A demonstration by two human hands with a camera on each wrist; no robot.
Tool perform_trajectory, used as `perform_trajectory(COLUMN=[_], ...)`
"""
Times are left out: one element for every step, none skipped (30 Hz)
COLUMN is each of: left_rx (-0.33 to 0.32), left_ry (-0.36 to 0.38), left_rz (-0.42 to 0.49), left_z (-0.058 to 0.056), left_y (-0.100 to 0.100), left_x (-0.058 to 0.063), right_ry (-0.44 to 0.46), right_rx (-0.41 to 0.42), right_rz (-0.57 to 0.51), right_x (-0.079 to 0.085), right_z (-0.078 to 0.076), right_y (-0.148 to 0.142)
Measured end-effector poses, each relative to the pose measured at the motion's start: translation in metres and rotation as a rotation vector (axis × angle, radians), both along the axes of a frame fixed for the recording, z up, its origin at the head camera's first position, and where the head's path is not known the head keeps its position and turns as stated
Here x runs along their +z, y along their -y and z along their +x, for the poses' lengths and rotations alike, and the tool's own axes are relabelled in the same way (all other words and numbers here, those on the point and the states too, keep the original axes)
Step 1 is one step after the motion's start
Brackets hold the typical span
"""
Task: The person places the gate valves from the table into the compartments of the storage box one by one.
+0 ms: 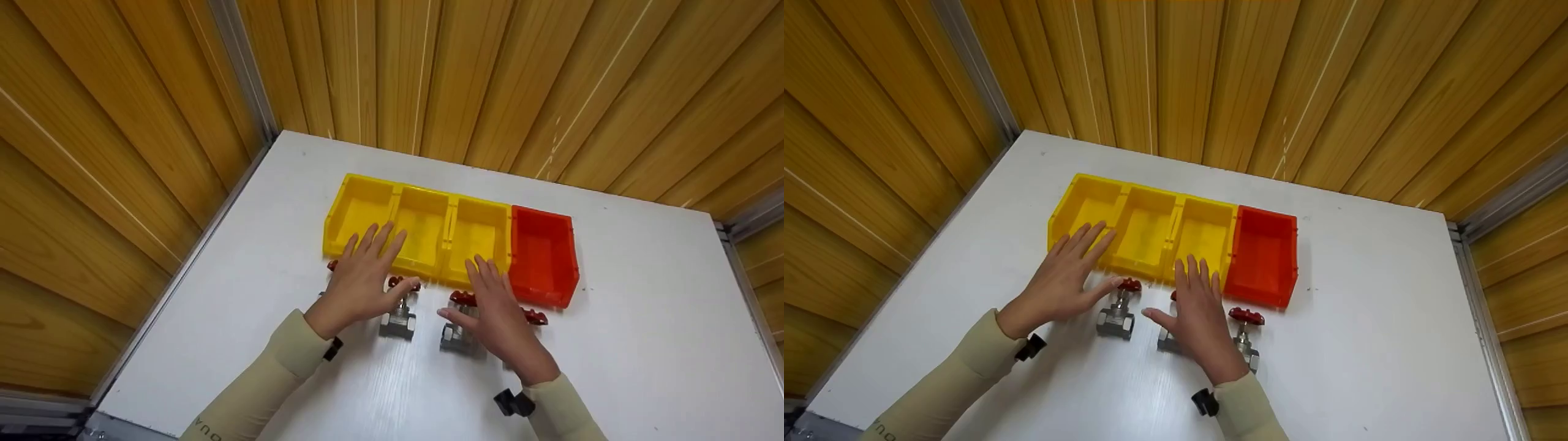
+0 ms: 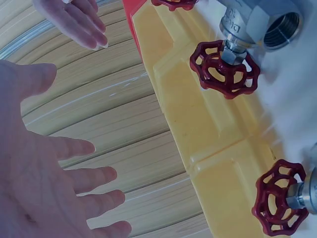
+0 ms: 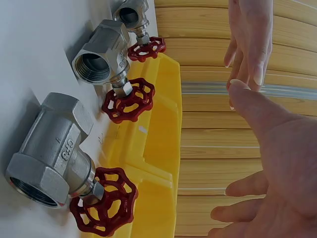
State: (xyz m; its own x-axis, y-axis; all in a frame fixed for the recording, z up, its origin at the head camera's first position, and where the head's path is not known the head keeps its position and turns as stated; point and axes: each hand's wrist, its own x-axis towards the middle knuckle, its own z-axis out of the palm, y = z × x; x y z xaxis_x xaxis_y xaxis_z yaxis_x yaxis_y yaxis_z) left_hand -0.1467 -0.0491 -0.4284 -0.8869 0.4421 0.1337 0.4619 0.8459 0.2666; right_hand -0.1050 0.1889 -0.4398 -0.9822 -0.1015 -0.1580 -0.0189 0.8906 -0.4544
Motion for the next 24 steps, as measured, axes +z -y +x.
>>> perform_trajectory(left_rx=[0.002, 0.005, 0.009, 0.012, 0.017, 0.022, 0.027, 0.031, 0.036, 0.039, 0.045, 0.048, 0.052, 0.054, 0.058, 0.062, 0.067, 0.071, 0.075, 0.079, 0.084, 0.087, 0.091, 0.093], left_ry=[0.006, 0.01, 0.017, 0.022, 0.028, 0.034, 0.039, 0.046, 0.056, 0.065, 0.075, 0.082, 0.089, 0.092, 0.093, 0.094, 0.095, 0.09, 0.087, 0.084, 0.085, 0.08, 0.079, 0.077], left_rz=[0.009, 0.017, 0.022, 0.029, 0.035, 0.042, 0.045, 0.05, 0.053, 0.059, 0.062, 0.066, 0.073, 0.083, 0.088, 0.095, 0.1, 0.105, 0.106, 0.105, 0.105, 0.107, 0.108, 0.109], left_z=[0.0, 0.0, 0.0, 0.0, 0.0, 0.0, 0.0, 0.0, 0.0, -0.001, -0.001, -0.001, -0.002, -0.002, -0.003, -0.003, -0.003, -0.004, -0.004, -0.004, -0.005, -0.005, -0.005, -0.006], left_y=[0.001, 0.001, 0.002, 0.002, 0.003, 0.003, 0.004, 0.005, 0.005, 0.006, 0.007, 0.008, 0.009, 0.01, 0.01, 0.011, 0.012, 0.013, 0.014, 0.015, 0.016, 0.017, 0.018, 0.019], left_x=[-0.001, -0.001, -0.002, -0.003, -0.004, -0.004, -0.004, -0.005, -0.004, -0.004, -0.004, -0.004, -0.003, -0.003, -0.003, -0.003, -0.003, -0.003, -0.003, -0.003, -0.003, -0.003, -0.003, -0.003], right_ry=[0.005, 0.009, 0.011, 0.012, 0.011, 0.009, 0.007, 0.004, -0.001, -0.005, -0.013, -0.02, -0.028, -0.039, -0.05, -0.06, -0.072, -0.082, -0.095, -0.108, -0.119, -0.126, -0.133, -0.136], right_rx=[0.001, 0.003, 0.007, 0.01, 0.015, 0.018, 0.021, 0.024, 0.026, 0.028, 0.034, 0.04, 0.047, 0.056, 0.065, 0.073, 0.082, 0.09, 0.1, 0.109, 0.116, 0.121, 0.125, 0.126], right_rz=[0.001, 0.001, -0.001, -0.002, -0.006, -0.011, -0.012, -0.016, -0.02, -0.023, -0.025, -0.029, -0.031, -0.036, -0.042, -0.051, -0.061, -0.072, -0.081, -0.088, -0.095, -0.101, -0.103, -0.103], right_x=[-0.001, -0.002, -0.003, -0.004, -0.004, -0.005, -0.006, -0.006, -0.007, -0.007, -0.007, -0.007, -0.007, -0.008, -0.008, -0.009, -0.01, -0.011, -0.013, -0.014, -0.015, -0.016, -0.017, -0.018], right_z=[0.0, -0.001, -0.001, -0.001, -0.001, -0.001, -0.001, -0.001, -0.001, -0.001, -0.001, -0.001, -0.001, -0.001, -0.001, -0.001, -0.001, -0.001, -0.001, -0.002, -0.002, -0.003, -0.003, -0.003], right_y=[0.001, 0.001, 0.002, 0.003, 0.004, 0.004, 0.005, 0.006, 0.007, 0.009, 0.01, 0.011, 0.012, 0.013, 0.014, 0.016, 0.017, 0.018, 0.02, 0.021, 0.022, 0.024, 0.025, 0.027])
